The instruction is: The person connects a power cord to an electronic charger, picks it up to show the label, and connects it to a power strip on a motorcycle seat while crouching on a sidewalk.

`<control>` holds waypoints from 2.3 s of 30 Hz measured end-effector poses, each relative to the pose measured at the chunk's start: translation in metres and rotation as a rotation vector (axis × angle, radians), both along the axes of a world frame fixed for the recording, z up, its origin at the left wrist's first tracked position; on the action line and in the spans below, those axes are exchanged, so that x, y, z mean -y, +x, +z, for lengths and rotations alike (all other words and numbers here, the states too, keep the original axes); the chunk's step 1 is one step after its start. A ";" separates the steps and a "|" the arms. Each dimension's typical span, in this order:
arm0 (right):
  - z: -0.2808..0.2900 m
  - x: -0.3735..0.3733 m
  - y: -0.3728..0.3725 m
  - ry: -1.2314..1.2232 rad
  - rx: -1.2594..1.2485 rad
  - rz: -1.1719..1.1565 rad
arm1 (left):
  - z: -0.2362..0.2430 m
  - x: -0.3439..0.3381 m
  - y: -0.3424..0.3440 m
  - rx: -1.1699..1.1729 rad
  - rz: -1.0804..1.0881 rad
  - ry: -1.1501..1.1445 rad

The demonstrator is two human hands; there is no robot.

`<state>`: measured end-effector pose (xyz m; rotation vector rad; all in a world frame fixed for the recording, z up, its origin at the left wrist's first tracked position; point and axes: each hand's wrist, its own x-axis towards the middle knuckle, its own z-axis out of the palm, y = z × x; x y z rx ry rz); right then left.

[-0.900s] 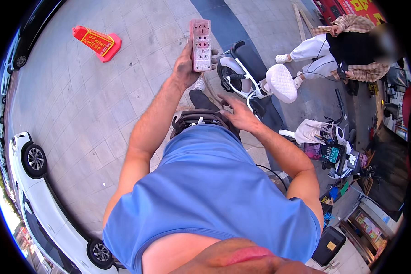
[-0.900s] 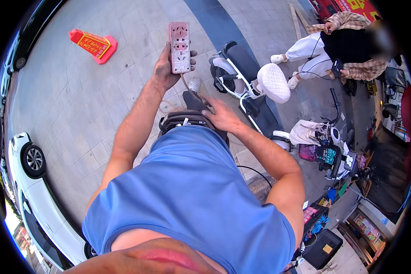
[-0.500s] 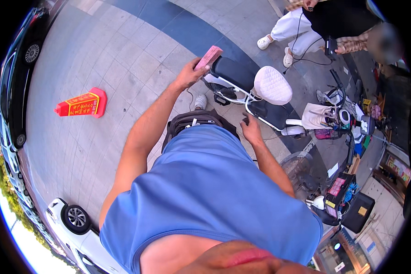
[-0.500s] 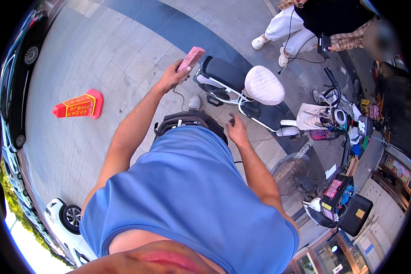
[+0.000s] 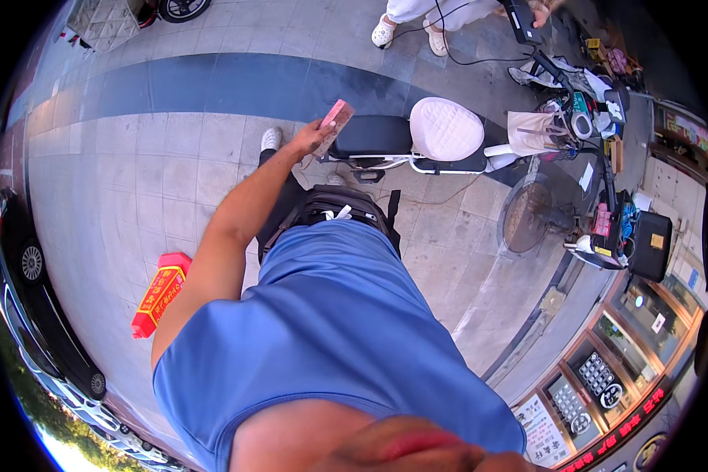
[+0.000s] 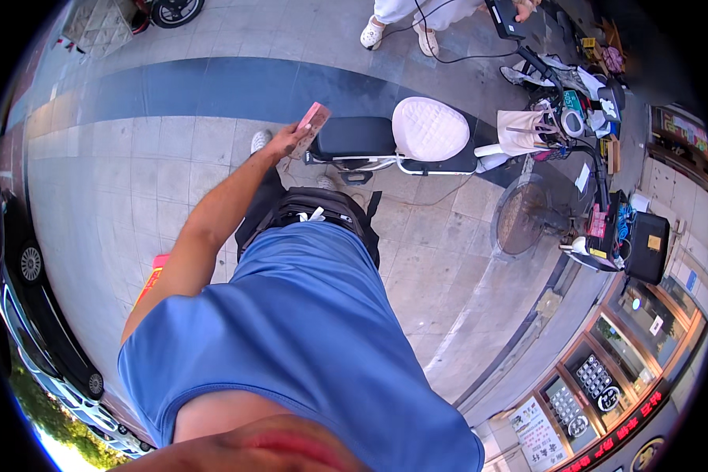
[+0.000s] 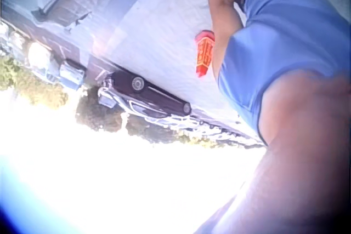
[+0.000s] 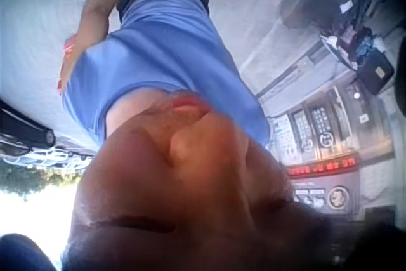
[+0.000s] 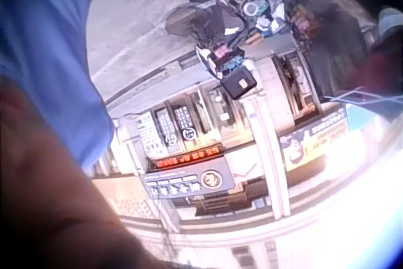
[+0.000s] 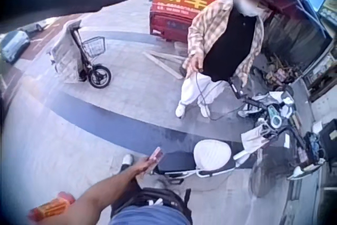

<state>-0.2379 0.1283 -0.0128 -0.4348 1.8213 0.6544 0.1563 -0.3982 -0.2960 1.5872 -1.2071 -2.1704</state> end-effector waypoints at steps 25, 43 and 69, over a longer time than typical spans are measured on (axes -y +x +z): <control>-0.038 0.121 0.455 -0.285 0.147 -0.738 | -0.177 -0.026 -0.152 -0.372 0.450 0.884; -0.155 0.340 0.178 -1.026 -0.225 -0.535 | -0.098 0.163 -0.119 -0.071 0.033 0.153; -0.113 0.540 0.166 -2.168 0.338 -1.794 | -0.077 0.341 -0.171 -0.421 -0.524 0.260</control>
